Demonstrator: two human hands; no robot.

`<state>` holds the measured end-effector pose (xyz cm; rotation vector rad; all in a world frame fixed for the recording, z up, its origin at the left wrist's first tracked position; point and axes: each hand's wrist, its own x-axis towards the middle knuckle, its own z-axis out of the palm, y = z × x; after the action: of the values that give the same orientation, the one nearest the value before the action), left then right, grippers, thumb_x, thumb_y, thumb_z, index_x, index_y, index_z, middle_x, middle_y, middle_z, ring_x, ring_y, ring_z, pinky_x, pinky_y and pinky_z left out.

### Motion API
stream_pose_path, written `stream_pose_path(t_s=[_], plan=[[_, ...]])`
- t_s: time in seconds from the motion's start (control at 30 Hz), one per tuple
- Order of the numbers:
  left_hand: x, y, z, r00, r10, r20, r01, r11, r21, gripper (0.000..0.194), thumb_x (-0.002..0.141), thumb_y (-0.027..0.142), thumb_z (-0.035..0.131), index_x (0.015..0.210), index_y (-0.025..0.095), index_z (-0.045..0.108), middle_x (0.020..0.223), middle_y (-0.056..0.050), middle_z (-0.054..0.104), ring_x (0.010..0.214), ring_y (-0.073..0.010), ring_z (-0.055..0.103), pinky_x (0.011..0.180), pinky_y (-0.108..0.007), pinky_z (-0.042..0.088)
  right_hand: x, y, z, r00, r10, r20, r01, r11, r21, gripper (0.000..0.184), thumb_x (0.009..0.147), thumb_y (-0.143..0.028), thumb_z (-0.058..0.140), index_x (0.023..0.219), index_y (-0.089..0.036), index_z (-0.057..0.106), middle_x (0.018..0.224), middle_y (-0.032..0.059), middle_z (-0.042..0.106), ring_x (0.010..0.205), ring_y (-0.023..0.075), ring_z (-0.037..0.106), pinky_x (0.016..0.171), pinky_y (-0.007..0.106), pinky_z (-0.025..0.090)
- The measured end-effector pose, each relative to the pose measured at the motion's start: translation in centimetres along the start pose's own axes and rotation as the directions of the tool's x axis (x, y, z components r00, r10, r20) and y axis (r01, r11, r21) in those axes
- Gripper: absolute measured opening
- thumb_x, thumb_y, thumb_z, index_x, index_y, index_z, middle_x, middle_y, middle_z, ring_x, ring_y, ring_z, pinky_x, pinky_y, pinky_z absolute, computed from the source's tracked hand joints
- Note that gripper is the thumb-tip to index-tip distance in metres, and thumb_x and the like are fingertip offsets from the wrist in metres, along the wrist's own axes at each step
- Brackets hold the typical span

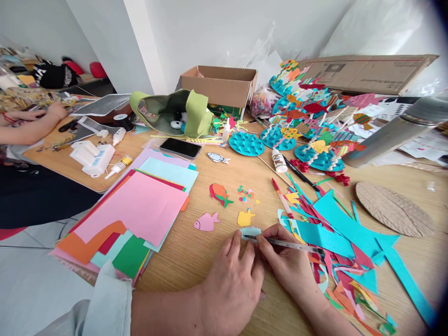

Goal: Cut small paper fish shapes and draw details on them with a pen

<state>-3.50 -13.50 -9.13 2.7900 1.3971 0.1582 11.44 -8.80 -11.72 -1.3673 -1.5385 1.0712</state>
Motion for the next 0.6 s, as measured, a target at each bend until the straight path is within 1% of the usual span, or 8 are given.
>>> stream_pose_path(t_s=[0.17,0.4,0.6], plan=[[-0.02,-0.02,-0.06,1.000,0.000,-0.008,0.000,1.000,0.006,0.056,0.089,0.047,0.054,0.129,0.008,0.054,0.130,-0.017,0.054,0.127,-0.0378,0.045,0.103,-0.046,0.040,0.06,0.08,0.14,1.000,0.014,-0.001,-0.014,1.000,0.013,0.018,0.085,-0.033,0.060,0.072,-0.021,0.054,0.057,-0.0025,0.055,0.047,0.0124,0.050,0.042,0.023,0.040],[0.07,-0.10,0.08,1.000,0.004,-0.017,-0.004,1.000,0.012,0.056,0.089,0.048,0.055,0.128,0.008,0.054,0.129,-0.017,0.055,0.127,-0.0380,0.045,0.103,-0.046,0.040,0.17,0.12,0.10,1.000,-0.022,-0.009,0.022,1.000,-0.016,0.018,0.084,-0.032,0.060,0.071,-0.021,0.055,0.058,-0.0018,0.056,0.049,0.0126,0.050,0.044,0.023,0.041],[-0.02,-0.07,0.15,1.000,0.008,-0.022,-0.008,1.000,0.015,0.055,0.089,0.047,0.055,0.128,0.008,0.054,0.130,-0.017,0.054,0.128,-0.0377,0.044,0.103,-0.045,0.039,0.11,0.15,0.07,1.000,-0.004,-0.009,0.004,1.000,-0.005,0.018,0.084,-0.033,0.060,0.070,-0.021,0.054,0.057,-0.0023,0.055,0.047,0.0126,0.050,0.043,0.023,0.041]])
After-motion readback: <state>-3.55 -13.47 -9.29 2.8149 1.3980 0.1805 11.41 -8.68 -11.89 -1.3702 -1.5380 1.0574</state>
